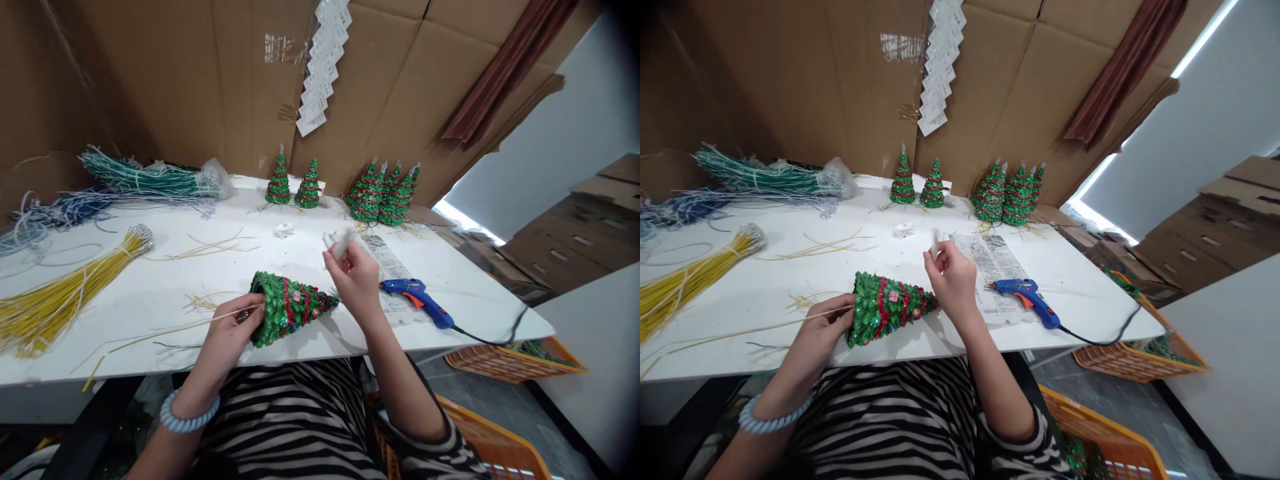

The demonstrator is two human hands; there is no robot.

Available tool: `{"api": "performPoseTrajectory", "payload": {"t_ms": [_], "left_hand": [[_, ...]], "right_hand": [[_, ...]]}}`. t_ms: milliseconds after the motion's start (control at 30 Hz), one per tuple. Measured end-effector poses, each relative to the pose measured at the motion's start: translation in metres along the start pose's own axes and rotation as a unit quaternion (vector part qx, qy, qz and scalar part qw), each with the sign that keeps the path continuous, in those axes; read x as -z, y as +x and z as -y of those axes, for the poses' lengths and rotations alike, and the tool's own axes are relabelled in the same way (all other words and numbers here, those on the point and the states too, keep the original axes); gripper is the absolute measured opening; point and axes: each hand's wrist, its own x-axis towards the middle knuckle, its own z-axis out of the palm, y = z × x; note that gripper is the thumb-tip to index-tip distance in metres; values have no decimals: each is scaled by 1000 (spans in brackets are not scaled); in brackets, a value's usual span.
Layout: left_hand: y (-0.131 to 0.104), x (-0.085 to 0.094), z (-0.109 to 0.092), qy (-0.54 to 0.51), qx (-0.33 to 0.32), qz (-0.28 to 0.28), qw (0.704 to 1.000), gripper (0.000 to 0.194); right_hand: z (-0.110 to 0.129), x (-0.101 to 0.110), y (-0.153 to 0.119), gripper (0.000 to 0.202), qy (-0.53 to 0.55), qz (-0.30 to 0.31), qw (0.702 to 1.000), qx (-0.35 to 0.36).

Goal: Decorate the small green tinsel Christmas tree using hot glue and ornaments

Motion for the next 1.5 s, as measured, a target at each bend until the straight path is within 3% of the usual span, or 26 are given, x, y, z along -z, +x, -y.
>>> {"api": "performPoseTrajectory", "payload": {"t_ms": [33, 67, 100, 167, 233, 333, 533, 700, 1500], "left_hand": [[0, 0, 0, 1, -1, 2, 1000, 36], [0, 0, -1, 2, -3, 7, 1000, 35], [0, 0, -1, 4, -5, 13, 1000, 35], [0, 0, -2, 7, -10, 23, 1000, 34], [0, 0, -3, 12, -16, 26, 999, 33], [1, 0, -4, 22, -24, 27, 999, 33], [2, 0, -5, 37, -36, 38, 998, 30], [2, 0, -2, 41, -40, 41, 998, 31], [3, -2, 1, 32, -44, 26, 998, 32]], "right_hand": [[7, 0, -7, 24, 59, -26, 998, -7], [14, -1, -14, 21, 216, -77, 973, -19], [22, -3, -20, 21, 353, -96, 930, -25], [35, -10, -31, 25, 517, -92, 850, -48], [45, -18, -37, 25, 595, -64, 797, -80], [52, -26, -40, 22, 634, -48, 767, -86], [55, -22, -40, 23, 572, -62, 815, -64], [53, -20, -39, 31, 550, -62, 830, -65], [54, -19, -39, 34, 538, -50, 840, -53]]}}
